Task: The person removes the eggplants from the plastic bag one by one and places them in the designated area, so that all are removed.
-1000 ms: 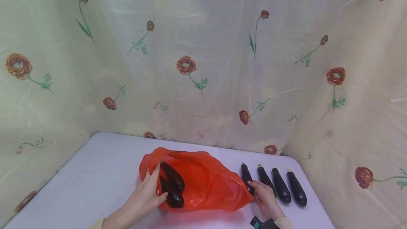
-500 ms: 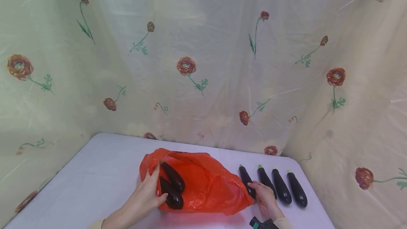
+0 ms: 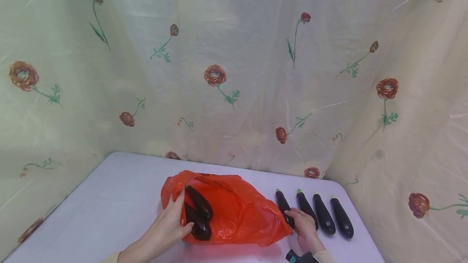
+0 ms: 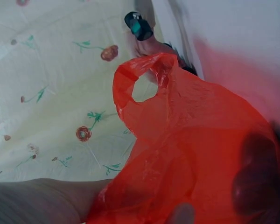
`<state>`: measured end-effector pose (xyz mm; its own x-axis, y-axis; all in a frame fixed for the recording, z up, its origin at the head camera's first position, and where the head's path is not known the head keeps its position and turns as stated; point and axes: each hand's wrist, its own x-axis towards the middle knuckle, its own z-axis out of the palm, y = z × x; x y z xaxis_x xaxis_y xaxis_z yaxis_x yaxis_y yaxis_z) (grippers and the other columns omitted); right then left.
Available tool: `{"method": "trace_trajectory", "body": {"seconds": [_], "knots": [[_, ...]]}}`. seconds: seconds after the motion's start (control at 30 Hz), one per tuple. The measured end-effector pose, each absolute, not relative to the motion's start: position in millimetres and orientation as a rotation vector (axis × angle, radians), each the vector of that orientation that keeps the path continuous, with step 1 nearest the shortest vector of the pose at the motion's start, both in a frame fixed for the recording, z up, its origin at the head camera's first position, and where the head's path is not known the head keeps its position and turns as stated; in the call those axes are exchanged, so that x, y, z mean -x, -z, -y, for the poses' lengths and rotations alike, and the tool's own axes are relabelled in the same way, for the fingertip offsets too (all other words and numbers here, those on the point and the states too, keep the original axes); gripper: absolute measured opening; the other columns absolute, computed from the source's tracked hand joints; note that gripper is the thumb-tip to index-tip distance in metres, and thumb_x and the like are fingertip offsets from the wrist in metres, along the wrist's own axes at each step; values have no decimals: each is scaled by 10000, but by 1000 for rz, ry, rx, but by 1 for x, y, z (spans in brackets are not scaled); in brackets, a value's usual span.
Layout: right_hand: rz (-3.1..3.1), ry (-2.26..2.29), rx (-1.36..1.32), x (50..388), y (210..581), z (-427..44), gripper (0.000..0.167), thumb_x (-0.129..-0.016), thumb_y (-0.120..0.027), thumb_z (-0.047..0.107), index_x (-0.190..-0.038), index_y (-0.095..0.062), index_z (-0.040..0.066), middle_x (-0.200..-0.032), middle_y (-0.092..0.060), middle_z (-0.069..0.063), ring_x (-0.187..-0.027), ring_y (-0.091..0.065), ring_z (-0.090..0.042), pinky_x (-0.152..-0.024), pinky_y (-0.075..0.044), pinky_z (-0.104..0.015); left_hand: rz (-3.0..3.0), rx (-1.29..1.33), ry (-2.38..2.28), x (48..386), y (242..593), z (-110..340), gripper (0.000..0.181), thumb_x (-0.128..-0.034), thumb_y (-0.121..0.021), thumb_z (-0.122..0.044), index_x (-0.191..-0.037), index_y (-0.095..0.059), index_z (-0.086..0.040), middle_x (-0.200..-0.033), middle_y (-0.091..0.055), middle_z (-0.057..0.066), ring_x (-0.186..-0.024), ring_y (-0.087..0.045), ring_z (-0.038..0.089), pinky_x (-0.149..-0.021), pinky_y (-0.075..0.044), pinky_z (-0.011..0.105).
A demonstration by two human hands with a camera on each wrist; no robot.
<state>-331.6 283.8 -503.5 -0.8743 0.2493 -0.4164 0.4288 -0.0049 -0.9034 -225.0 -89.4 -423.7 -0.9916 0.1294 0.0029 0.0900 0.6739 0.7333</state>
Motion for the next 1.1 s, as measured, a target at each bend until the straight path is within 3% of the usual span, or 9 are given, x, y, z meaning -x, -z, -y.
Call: {"method": "trace_trajectory", "body": {"seconds": [0.07, 0.17, 0.3, 0.47, 0.67, 0.77, 0.9, 1.0, 1.1], "knots": [[-2118, 2016, -735, 332, 504, -284, 675, -912, -594, 118, -1464, -267, -90, -1566, -113, -279, -1435, -83, -460, -1152, -138, -589, -2838, -186, -1225, 225, 424, 89, 908, -800, -758, -124, -1507, -211, 34, -1502, -191, 398, -693, -609, 198, -733, -581, 441], [-2141, 2027, -755, 331, 504, -283, 579, -909, -584, 135, -1407, -399, -94, -1501, -319, -278, -1326, -291, -428, -1146, -264, -544, -2859, -197, -1209, 225, 423, 90, 904, -799, -759, -130, -1504, -220, 37, -1495, -210, 399, -778, -626, 223, -800, -553, 507], [-2167, 2023, -763, 330, 502, -282, 462, -894, -559, 122, -1301, -509, -90, -1188, -579, -259, -1108, -488, -347, -1055, -419, -486, -2855, -203, -1215, 225, 423, 90, 902, -801, -756, -125, -1504, -215, 40, -1494, -204, 403, -731, -618, 203, -775, -565, 484], [-2168, 1963, -689, 330, 501, -282, 596, -919, -564, 141, -1412, -349, -117, -1376, -433, -337, -1240, -431, -432, -1093, -364, -508, -2821, -176, -1237, 226, 424, 89, 908, -803, -754, -116, -1509, -203, 34, -1504, -180, 398, -625, -583, 179, -669, -587, 388], [-2224, 1889, -659, 331, 504, -282, 650, -932, -571, 186, -1452, -299, -93, -1492, -272, -343, -1345, -299, -465, -1115, -296, -533, -2830, -176, -1223, 226, 424, 89, 913, -797, -761, -119, -1508, -210, 34, -1505, -194, 391, -780, -633, 236, -768, -568, 481], [-2218, 1909, -683, 332, 504, -283, 582, -902, -595, 189, -1390, -426, -81, -1456, -368, -300, -1279, -350, -435, -1129, -296, -542, -2822, -170, -1233, 226, 424, 89, 917, -799, -761, -116, -1511, -202, 30, -1512, -184, 385, -722, -622, 205, -729, -582, 432], [-2152, 2013, -729, 331, 498, -285, 468, -910, -592, 173, -1305, -533, -70, -1176, -620, -221, -1100, -537, -305, -1094, -375, -507, -2805, -167, -1252, 227, 424, 89, 925, -800, -760, -106, -1515, -188, 27, -1515, -169, 387, -626, -578, 154, -657, -587, 360], [-2062, 2089, -735, 331, 492, -288, 515, -950, -563, 186, -1379, -451, -75, -1220, -614, -229, -1128, -571, -286, -1088, -384, -465, -2806, -167, -1252, 227, 424, 89, 930, -799, -762, -108, -1516, -186, 25, -1514, -170, 387, -622, -573, 152, -656, -587, 360], [-2005, 2125, -712, 331, 486, -290, 567, -976, -517, 196, -1444, -348, -75, -1369, -494, -256, -1264, -481, -310, -1115, -351, -436, -2829, -170, -1230, 226, 424, 90, 922, -800, -759, -120, -1515, -194, 23, -1511, -185, 387, -687, -602, 193, -714, -584, 428]]}}
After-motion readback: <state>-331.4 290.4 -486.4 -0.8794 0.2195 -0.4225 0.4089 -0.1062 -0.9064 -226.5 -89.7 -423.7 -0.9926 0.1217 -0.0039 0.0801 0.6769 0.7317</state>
